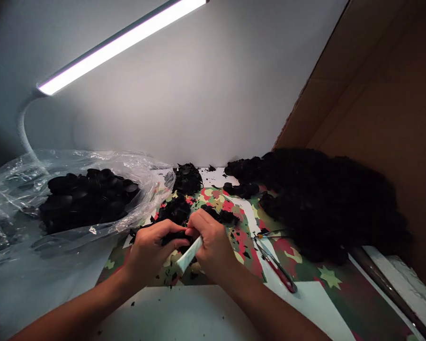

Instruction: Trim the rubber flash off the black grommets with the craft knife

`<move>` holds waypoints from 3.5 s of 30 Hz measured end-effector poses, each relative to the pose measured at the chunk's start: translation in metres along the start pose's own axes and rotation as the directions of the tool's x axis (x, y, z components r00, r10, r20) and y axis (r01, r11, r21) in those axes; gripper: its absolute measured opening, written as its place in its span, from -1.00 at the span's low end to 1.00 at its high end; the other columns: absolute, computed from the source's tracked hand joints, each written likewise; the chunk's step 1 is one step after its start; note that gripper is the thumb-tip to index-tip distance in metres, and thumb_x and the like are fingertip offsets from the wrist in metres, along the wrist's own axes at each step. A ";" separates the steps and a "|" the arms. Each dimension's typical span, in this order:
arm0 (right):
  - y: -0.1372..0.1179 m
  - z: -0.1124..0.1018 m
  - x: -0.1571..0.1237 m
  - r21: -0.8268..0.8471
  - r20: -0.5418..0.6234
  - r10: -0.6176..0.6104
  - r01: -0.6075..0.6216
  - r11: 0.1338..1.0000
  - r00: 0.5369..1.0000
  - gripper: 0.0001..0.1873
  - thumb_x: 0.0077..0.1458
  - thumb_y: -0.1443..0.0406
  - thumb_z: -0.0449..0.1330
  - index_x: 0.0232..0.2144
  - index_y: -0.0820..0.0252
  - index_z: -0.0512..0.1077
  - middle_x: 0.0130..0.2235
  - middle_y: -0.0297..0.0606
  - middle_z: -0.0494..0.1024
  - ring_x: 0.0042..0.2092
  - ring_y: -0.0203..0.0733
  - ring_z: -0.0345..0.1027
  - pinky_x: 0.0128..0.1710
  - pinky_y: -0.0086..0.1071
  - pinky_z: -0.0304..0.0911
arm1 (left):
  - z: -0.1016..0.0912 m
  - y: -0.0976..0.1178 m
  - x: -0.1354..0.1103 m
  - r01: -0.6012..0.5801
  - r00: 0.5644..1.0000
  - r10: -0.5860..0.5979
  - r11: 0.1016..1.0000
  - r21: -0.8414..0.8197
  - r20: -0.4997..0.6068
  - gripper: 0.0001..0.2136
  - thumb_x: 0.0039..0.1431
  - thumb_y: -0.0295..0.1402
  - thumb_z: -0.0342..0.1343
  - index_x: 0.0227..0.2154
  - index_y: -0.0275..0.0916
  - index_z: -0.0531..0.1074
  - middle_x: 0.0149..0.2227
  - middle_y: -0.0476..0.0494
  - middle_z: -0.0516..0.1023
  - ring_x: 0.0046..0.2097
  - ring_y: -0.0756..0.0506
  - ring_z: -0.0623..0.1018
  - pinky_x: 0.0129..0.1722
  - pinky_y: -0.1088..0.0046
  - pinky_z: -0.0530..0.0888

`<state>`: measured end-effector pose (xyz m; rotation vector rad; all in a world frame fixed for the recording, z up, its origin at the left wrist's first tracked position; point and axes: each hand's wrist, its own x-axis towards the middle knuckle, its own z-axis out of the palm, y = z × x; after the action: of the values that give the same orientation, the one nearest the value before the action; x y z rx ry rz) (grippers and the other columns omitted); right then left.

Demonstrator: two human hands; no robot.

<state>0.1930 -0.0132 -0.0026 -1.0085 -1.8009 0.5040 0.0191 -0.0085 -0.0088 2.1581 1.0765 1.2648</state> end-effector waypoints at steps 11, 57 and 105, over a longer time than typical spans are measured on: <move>0.012 0.004 0.006 0.269 0.096 0.445 -0.453 0.850 0.890 -0.70 0.27 0.15 0.01 -0.48 0.09 0.14 -0.60 -0.46 0.15 -0.60 -0.34 -0.04 -0.64 -0.44 -0.11 | 0.005 0.007 -0.005 -0.184 0.968 0.154 0.973 -0.142 -0.197 -0.88 0.13 -0.53 0.34 -0.29 -0.20 0.58 -0.42 -0.04 0.58 -0.39 -0.03 0.57 -0.36 0.51 0.53; 0.003 -0.019 -0.005 0.251 0.185 0.069 -0.115 0.961 0.980 -0.94 0.21 0.33 0.28 -0.33 0.10 0.48 -0.04 -0.27 0.65 -0.08 -0.18 0.53 -0.10 -0.32 0.40 | -0.002 -0.005 -0.001 0.394 0.915 -0.391 0.812 -0.431 0.101 -0.96 0.09 -0.44 0.26 -0.39 -0.22 0.61 -0.43 -0.03 0.49 -0.47 0.03 0.42 -0.51 0.56 0.30; -0.004 -0.024 -0.002 0.154 0.172 0.102 -0.129 0.980 0.980 -0.89 0.25 0.30 0.23 -0.37 0.11 0.44 -0.13 -0.28 0.67 -0.15 -0.16 0.55 -0.16 -0.28 0.41 | -0.005 -0.001 0.003 0.507 0.843 -0.523 0.693 -0.512 0.127 -0.84 0.03 -0.29 0.32 -0.47 -0.29 0.55 -0.56 -0.04 0.51 -0.53 0.00 0.42 -0.55 0.56 0.33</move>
<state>0.2133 -0.0193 0.0101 -0.9850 -1.8165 0.8151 0.0151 -0.0059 -0.0050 1.2953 1.0796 1.1413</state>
